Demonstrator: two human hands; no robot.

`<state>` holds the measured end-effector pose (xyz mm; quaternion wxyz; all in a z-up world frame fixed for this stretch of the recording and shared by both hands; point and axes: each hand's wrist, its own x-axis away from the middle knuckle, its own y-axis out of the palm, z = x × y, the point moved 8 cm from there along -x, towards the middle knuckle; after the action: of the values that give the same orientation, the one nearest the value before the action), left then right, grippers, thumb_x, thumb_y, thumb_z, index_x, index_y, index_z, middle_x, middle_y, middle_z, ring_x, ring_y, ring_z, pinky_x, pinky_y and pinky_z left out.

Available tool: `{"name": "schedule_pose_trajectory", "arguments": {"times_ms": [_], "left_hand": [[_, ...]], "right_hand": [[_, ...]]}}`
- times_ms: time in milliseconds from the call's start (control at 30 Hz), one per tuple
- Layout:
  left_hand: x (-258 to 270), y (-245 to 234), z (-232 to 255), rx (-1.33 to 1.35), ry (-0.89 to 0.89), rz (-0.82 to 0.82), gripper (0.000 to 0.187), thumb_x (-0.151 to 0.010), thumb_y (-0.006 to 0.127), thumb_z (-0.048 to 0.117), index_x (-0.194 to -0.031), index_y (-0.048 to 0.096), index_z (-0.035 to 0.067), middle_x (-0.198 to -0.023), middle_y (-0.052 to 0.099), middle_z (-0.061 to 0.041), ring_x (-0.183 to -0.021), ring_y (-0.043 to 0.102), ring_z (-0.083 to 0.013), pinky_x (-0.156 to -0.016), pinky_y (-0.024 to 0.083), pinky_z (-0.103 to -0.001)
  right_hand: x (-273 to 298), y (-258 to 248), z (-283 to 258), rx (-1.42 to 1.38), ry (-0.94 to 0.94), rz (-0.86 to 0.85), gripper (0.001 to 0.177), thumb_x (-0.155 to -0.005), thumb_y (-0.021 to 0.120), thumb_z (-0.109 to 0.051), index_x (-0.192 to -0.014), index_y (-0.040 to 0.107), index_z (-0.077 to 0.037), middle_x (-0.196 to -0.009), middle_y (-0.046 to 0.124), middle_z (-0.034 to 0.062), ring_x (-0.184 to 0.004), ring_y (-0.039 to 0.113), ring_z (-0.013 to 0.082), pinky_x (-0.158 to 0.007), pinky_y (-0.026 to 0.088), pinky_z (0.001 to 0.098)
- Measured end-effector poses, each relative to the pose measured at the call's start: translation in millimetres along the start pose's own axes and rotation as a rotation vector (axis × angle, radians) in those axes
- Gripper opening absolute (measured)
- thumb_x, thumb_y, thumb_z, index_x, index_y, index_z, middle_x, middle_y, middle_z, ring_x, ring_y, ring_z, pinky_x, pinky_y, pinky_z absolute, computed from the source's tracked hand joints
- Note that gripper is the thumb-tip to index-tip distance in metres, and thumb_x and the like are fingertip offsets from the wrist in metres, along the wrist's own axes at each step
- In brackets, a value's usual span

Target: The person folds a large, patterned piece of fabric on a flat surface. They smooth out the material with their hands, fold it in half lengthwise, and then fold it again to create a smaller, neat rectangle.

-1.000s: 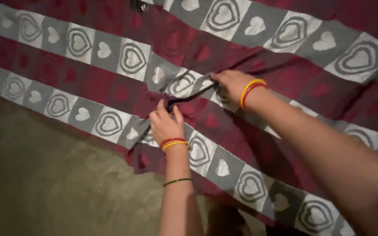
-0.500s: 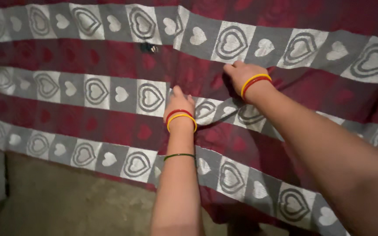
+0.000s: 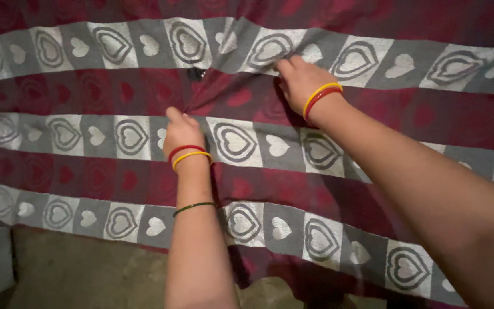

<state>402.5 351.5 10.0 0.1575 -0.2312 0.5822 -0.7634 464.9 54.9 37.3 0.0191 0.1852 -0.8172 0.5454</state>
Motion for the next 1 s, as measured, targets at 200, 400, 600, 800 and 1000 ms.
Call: {"name": "schedule_pose_trajectory", "arguments": {"times_ms": [200,400,600,800,1000], "left_hand": [[15.2,32.5,-2.6,0.129,-0.135,-0.024,0.03,-0.093,0.06,0.027,-0.116,0.059,0.008,-0.116,0.067,-0.021,-0.104,0.065,-0.0432,-0.083,0.051,-0.055],[87.1,17.6,129.1,0.263,0.647,0.327,0.042,-0.091,0.073,0.027,-0.13,0.063,0.014,-0.127,0.064,-0.011,-0.112,0.064,-0.0347,-0.095,0.052,-0.049],[153.9,54.6,214.8,0.439,0.787,0.027,0.054,-0.092,0.07,0.03,-0.142,0.056,0.017,-0.146,0.059,-0.006,-0.133,0.057,-0.0286,-0.109,0.045,-0.048],[154.6,92.1,235.0,0.441,0.817,-0.038,0.057,-0.098,0.066,0.033,-0.15,0.052,0.017,-0.155,0.053,-0.005,-0.144,0.052,-0.0291,-0.12,0.042,-0.048],[196.5,124.3,276.2,0.153,0.893,-0.14,0.074,-0.092,0.065,0.05,-0.154,0.043,0.016,-0.16,0.041,-0.01,-0.15,0.036,-0.0316,-0.121,0.028,-0.057]], "right_hand": [[10.9,-27.8,78.3,-0.026,-0.032,0.362,0.044,-0.096,0.069,-0.02,-0.136,0.059,-0.007,-0.133,0.061,0.0217,-0.123,0.056,0.0413,-0.102,0.044,0.0509],[114.7,-29.7,233.3,0.058,0.691,0.533,0.079,-0.112,0.06,-0.04,-0.171,0.025,-0.002,-0.176,0.021,0.0228,-0.162,0.014,0.044,-0.13,0.014,0.0589],[109.3,51.2,139.9,0.102,0.454,0.151,0.091,-0.091,0.058,-0.054,-0.16,0.027,-0.003,-0.167,0.015,0.0246,-0.154,0.01,0.0445,-0.121,0.01,0.0624],[93.7,44.1,106.3,0.055,-0.095,-0.162,0.065,-0.09,0.057,-0.033,-0.151,0.048,-0.012,-0.159,0.045,0.0115,-0.151,0.038,0.029,-0.127,0.027,0.0479],[222.5,-72.6,326.9,0.043,0.61,0.538,0.071,-0.11,0.055,-0.035,-0.164,0.03,0.004,-0.173,0.03,0.0264,-0.161,0.021,0.0449,-0.13,0.018,0.0562]]}}
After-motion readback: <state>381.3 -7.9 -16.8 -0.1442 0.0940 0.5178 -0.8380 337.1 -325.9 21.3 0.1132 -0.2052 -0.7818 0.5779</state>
